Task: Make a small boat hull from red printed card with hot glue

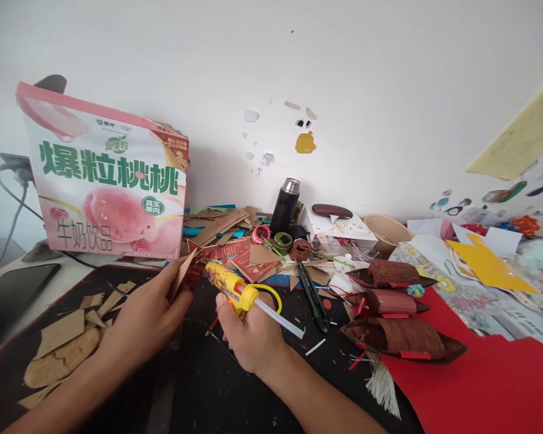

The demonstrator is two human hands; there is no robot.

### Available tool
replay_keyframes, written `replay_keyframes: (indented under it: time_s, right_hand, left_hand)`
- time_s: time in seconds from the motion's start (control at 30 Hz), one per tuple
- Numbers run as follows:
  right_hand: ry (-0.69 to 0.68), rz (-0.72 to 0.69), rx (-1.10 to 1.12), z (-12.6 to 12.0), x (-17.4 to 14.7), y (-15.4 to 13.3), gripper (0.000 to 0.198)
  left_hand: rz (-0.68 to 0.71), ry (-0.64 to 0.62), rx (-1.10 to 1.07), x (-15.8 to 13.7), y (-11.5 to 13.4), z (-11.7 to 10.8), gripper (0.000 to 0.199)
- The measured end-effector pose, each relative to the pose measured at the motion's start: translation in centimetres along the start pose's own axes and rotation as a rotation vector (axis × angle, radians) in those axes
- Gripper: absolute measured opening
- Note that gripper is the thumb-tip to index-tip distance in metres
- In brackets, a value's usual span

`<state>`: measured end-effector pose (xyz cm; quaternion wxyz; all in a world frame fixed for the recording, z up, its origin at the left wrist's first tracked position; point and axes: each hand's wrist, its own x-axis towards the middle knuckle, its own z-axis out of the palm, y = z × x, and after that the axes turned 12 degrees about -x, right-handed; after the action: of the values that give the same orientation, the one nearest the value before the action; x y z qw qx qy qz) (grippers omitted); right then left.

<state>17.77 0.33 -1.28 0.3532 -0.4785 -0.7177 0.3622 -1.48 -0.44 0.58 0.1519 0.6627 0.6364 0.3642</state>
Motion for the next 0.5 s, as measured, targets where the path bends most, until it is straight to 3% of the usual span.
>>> replay_keyframes:
  time_s: [0.5]
  right_hand:
    - [0.013, -0.012, -0.002, 0.21, 0.01, 0.54, 0.051]
  left_hand:
    - [-0.015, -0.009, 0.01, 0.06, 0.13, -0.03, 0.056]
